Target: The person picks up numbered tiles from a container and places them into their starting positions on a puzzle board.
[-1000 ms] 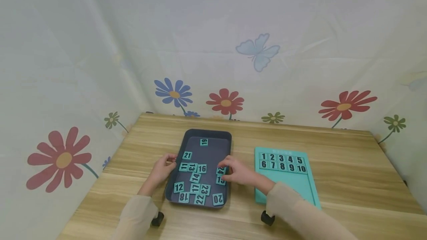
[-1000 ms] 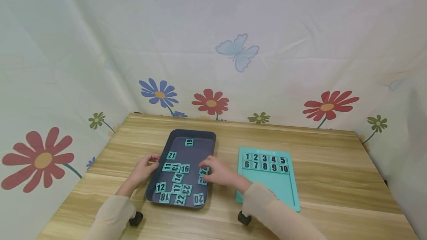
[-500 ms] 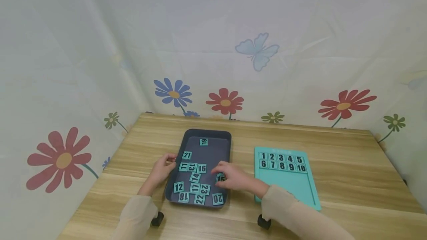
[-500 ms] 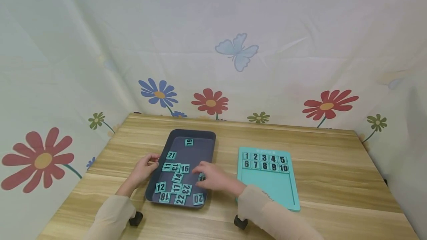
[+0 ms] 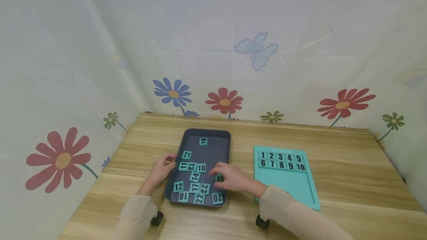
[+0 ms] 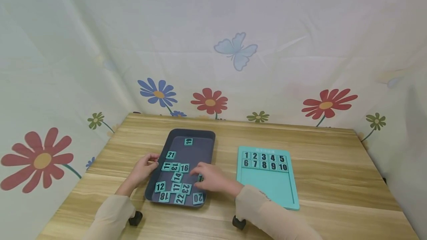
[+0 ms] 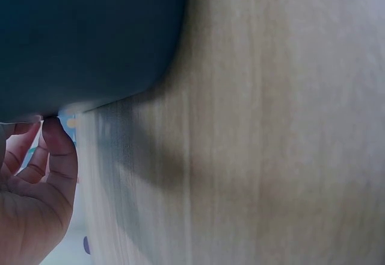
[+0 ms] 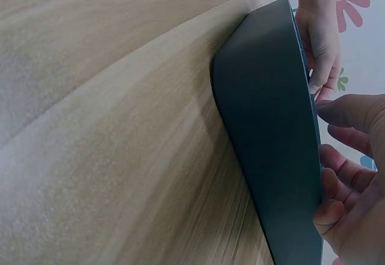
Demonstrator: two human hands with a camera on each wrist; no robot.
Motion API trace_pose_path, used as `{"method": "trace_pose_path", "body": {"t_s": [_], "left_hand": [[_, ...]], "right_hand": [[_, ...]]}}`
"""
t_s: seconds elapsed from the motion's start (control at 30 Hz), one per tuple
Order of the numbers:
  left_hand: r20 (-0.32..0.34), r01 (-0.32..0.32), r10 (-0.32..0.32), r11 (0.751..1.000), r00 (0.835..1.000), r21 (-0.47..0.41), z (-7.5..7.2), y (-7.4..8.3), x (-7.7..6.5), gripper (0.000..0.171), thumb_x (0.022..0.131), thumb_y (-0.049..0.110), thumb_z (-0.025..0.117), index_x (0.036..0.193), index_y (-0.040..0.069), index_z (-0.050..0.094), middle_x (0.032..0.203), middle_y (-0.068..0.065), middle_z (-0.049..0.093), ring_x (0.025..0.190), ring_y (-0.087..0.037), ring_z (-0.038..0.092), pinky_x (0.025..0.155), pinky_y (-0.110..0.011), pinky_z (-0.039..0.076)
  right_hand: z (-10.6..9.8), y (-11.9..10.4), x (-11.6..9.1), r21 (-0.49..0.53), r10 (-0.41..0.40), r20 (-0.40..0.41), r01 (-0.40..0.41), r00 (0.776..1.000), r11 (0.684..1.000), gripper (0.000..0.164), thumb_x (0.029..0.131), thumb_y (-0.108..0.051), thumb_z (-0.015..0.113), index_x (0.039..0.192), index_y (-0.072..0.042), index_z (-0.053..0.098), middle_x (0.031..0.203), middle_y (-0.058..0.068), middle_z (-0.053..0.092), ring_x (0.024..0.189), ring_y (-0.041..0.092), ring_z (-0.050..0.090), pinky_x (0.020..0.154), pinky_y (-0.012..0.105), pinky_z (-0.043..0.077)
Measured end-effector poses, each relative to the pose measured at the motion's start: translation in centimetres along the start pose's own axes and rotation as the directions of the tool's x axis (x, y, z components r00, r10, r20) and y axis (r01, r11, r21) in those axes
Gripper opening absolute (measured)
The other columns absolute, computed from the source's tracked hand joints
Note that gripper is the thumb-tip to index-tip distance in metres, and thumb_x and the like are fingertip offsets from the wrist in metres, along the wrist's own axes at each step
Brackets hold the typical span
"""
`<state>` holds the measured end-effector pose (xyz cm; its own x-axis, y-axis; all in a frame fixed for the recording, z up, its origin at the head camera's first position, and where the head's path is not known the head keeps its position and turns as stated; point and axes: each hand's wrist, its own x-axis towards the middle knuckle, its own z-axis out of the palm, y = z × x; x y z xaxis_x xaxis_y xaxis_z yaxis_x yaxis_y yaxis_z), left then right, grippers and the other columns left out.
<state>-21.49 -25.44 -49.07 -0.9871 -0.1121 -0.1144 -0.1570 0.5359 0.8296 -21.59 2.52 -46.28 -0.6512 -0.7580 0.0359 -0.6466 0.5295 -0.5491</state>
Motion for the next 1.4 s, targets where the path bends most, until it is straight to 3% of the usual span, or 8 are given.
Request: {"method": "trace_pose_path", "body": {"t_s": [0.77,1.1,1.27,1.4], "left_hand": [[-0.007,-0.012,0.012,1.0,1.0,0.009,-0.1,-0.2,0.0,0.029,0.087,0.008,0.048,0.116,0.002,0.05,0.11,-0.015,0.053,0.095,-0.025,0.056,0.076,-0.031,0.05],[-0.017,-0.015,0.015,1.0,1.0,0.01,-0.1,-0.1,0.0,0.028,0.087,0.008,0.048,0.115,0.002,0.05,0.108,-0.016,0.053,0.092,-0.025,0.057,0.073,-0.031,0.05],[-0.017,-0.015,0.015,1.0,1.0,-0.001,0.0,0.0,0.0,0.028,0.087,0.007,0.048,0.114,0.002,0.051,0.108,-0.016,0.053,0.092,-0.024,0.057,0.073,-0.031,0.05],[-0.022,-0.029,0.029,0.999,0.999,-0.013,0.0,0.0,0.0,0.028,0.086,0.006,0.049,0.113,0.001,0.051,0.107,-0.017,0.054,0.09,-0.024,0.058,0.072,-0.03,0.051]], "right_hand": [[0.0,-0.2,0.8,-0.046,0.008,0.058,-0.005,0.998,0.999,0.03,0.078,-0.023,0.064,0.106,-0.014,0.062,0.096,-0.003,0.059,0.088,0.011,0.055,0.073,0.02,0.046],[0.1,-1.0,3.8,-0.113,-0.035,0.014,0.036,0.999,0.993,0.027,0.078,-0.024,0.063,0.104,-0.017,0.064,0.097,-0.002,0.058,0.088,0.011,0.054,0.075,0.023,0.045],[0.9,-1.5,5.8,-0.174,-0.047,0.011,0.048,0.999,0.984,0.028,0.08,-0.028,0.062,0.106,-0.018,0.063,0.11,-0.001,0.056,0.099,0.015,0.051,0.083,0.028,0.045],[1.4,-1.9,7.2,-0.263,-0.06,0.065,0.075,0.996,0.962,0.036,0.082,-0.034,0.058,0.115,-0.019,0.058,0.126,0.001,0.05,0.114,0.018,0.047,0.093,0.034,0.042]]}}
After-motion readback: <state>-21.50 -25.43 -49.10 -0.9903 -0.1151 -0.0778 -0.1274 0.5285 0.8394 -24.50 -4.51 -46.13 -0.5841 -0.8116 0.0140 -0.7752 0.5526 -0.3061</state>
